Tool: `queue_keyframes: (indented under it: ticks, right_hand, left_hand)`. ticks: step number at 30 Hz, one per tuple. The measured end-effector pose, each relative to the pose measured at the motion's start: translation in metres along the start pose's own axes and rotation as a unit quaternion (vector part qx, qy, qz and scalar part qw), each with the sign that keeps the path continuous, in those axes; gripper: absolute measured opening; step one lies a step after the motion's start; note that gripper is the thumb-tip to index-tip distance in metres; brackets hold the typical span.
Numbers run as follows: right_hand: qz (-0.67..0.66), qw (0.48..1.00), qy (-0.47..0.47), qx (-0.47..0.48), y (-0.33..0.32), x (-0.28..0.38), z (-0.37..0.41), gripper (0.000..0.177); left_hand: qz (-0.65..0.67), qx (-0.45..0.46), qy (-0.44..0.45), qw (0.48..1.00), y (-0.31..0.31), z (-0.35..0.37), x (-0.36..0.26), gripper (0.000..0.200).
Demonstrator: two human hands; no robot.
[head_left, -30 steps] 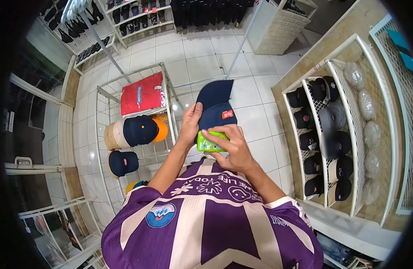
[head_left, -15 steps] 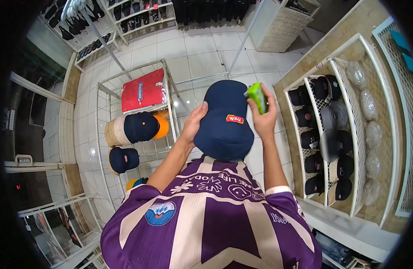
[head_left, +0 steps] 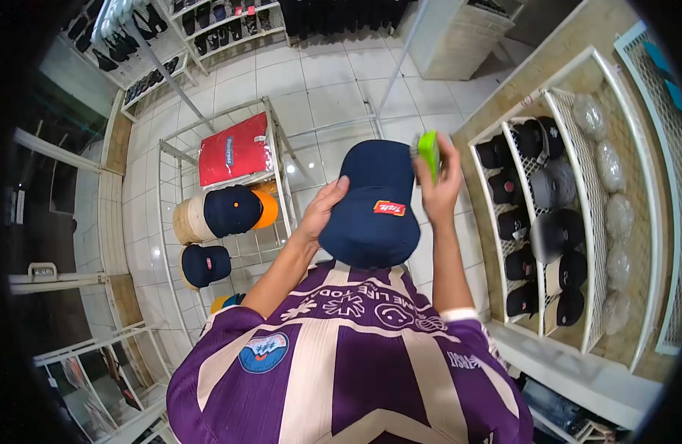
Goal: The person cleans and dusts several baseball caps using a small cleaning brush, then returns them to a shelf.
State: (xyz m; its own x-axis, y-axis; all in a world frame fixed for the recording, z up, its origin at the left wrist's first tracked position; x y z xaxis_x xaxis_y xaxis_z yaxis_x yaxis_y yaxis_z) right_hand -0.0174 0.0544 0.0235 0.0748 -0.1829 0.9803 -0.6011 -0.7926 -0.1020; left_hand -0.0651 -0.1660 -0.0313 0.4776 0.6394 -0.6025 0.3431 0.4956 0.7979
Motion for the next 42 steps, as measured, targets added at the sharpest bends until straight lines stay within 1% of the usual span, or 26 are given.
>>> queue_keyframes:
  ticks: [2, 4, 5, 7, 9, 10, 11, 13, 14, 15, 16, 18, 21, 23, 25, 27, 28, 29, 31, 33, 35, 36, 38, 39, 41, 42]
  right_hand:
    - [0.003, 1.0, -0.001, -0.006, 0.005, 0.014, -0.008, 0.057]
    - [0.04, 0.997, -0.001, 0.061, 0.013, 0.025, 0.008, 0.059]
    - [0.104, 0.982, -0.088, 0.133, 0.02, 0.023, 0.02, 0.058]
    - [0.174, 0.961, -0.144, 0.16, 0.023, 0.031, 0.023, 0.057]
    - [0.098, 0.995, -0.006, 0.021, 0.015, 0.01, 0.0, 0.056]
    - [-0.005, 0.998, 0.06, -0.013, 0.014, 0.006, -0.004, 0.055]
    - [-0.005, 0.998, 0.057, -0.012, 0.013, 0.01, 0.0, 0.055]
    - [0.185, 0.967, -0.145, 0.099, 0.029, 0.044, 0.023, 0.056]
    - [0.234, 0.933, -0.167, 0.215, 0.039, 0.058, 0.033, 0.056]
    - [0.231, 0.935, -0.162, 0.214, 0.039, 0.052, 0.03, 0.056]
    - [0.23, 0.954, -0.145, 0.126, 0.032, 0.041, 0.014, 0.056]
    - [0.233, 0.969, -0.078, -0.032, 0.019, 0.023, -0.014, 0.055]
    - [0.156, 0.985, -0.066, -0.031, 0.013, 0.031, -0.005, 0.055]
    - [0.202, 0.96, -0.178, 0.075, 0.03, 0.053, 0.021, 0.059]
    - [0.289, 0.931, -0.207, 0.079, 0.036, 0.042, 0.023, 0.058]
    - [0.227, 0.971, -0.079, -0.006, 0.017, 0.002, -0.01, 0.055]
    - [0.197, 0.976, -0.076, -0.048, 0.008, 0.005, -0.019, 0.055]
    - [0.195, 0.976, -0.081, -0.048, 0.005, 0.007, -0.021, 0.055]
    - [0.136, 0.982, -0.118, -0.048, 0.004, 0.053, -0.002, 0.057]
    - [0.185, 0.959, -0.207, 0.057, 0.023, 0.066, 0.016, 0.059]
    - [0.33, 0.92, -0.196, 0.079, 0.033, 0.049, 0.012, 0.051]
    - [0.332, 0.919, -0.197, 0.074, 0.027, 0.026, 0.002, 0.051]
    - [0.308, 0.944, -0.049, -0.109, -0.002, -0.024, -0.034, 0.048]
    - [0.307, 0.944, -0.05, -0.109, -0.001, -0.019, -0.032, 0.048]
    - [0.088, 0.986, -0.007, -0.139, -0.007, 0.0, -0.017, 0.045]
    - [0.058, 0.994, 0.015, -0.095, 0.0, 0.008, -0.006, 0.058]
  left_hand:
    - [-0.003, 0.034, -0.002, 0.999, 0.015, -0.002, 0.001, 0.043]
    - [-0.053, -0.053, 0.035, 0.997, 0.021, -0.007, -0.009, 0.041]
    - [-0.051, -0.053, 0.037, 0.997, 0.018, -0.012, -0.009, 0.041]
    - [-0.094, 0.023, 0.002, 0.995, 0.012, -0.01, -0.005, 0.04]
    - [-0.106, 0.015, -0.005, 0.994, 0.012, -0.005, -0.001, 0.039]
    - [-0.111, 0.006, -0.016, 0.994, 0.013, -0.003, 0.0, 0.039]
    - [-0.116, -0.001, -0.029, 0.993, 0.014, -0.002, 0.001, 0.039]
    - [-0.112, -0.019, -0.017, 0.993, 0.003, -0.005, 0.008, 0.039]
    - [-0.118, 0.009, 0.014, 0.993, 0.001, -0.007, 0.009, 0.039]
    - [-0.123, 0.037, 0.042, 0.991, 0.001, -0.007, 0.008, 0.039]
    - [-0.131, 0.034, -0.005, 0.991, 0.006, -0.008, 0.001, 0.037]
    - [-0.131, 0.02, -0.004, 0.991, 0.015, -0.007, -0.006, 0.037]
    - [-0.177, 0.0, 0.008, 0.984, 0.001, -0.011, -0.004, 0.036]
    - [-0.157, -0.014, 0.02, 0.987, 0.002, -0.009, -0.001, 0.038]
    - [-0.136, 0.011, 0.026, 0.99, 0.005, -0.011, -0.003, 0.039]
    - [-0.185, 0.027, -0.008, 0.982, 0.007, -0.009, -0.005, 0.038]
    - [-0.185, 0.03, -0.002, 0.982, 0.007, -0.01, -0.004, 0.038]
    - [-0.175, -0.003, 0.015, 0.984, 0.004, -0.01, -0.004, 0.037]
    - [-0.166, -0.047, 0.026, 0.985, -0.003, -0.007, -0.006, 0.037]
    - [-0.116, -0.004, 0.007, 0.993, 0.001, -0.011, -0.007, 0.038]
    - [-0.125, 0.018, 0.015, 0.992, 0.012, -0.011, -0.011, 0.037]
    - [-0.158, 0.017, 0.012, 0.987, 0.013, -0.01, -0.013, 0.037]
    - [-0.197, 0.019, 0.038, 0.979, 0.004, -0.008, -0.011, 0.037]
    - [-0.198, 0.02, 0.039, 0.979, 0.003, -0.01, -0.012, 0.037]
    - [-0.283, 0.016, 0.106, 0.953, 0.003, -0.011, -0.013, 0.039]
    - [-0.339, 0.028, 0.156, 0.927, 0.004, -0.014, -0.013, 0.034]
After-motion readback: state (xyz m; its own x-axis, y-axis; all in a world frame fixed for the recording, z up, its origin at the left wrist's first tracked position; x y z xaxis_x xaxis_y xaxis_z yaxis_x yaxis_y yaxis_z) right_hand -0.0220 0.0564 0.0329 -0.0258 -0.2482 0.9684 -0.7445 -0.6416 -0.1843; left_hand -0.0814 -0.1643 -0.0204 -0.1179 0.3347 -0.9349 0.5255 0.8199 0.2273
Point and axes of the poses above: each hand's wrist, its own z-axis away from the middle knuckle, its own y-axis out of the palm, x = y × z, the point moved 4 cm from there along -z, towards the middle knuckle, and after that the axes turned 15 degrees about y, right-handed, at the moved point
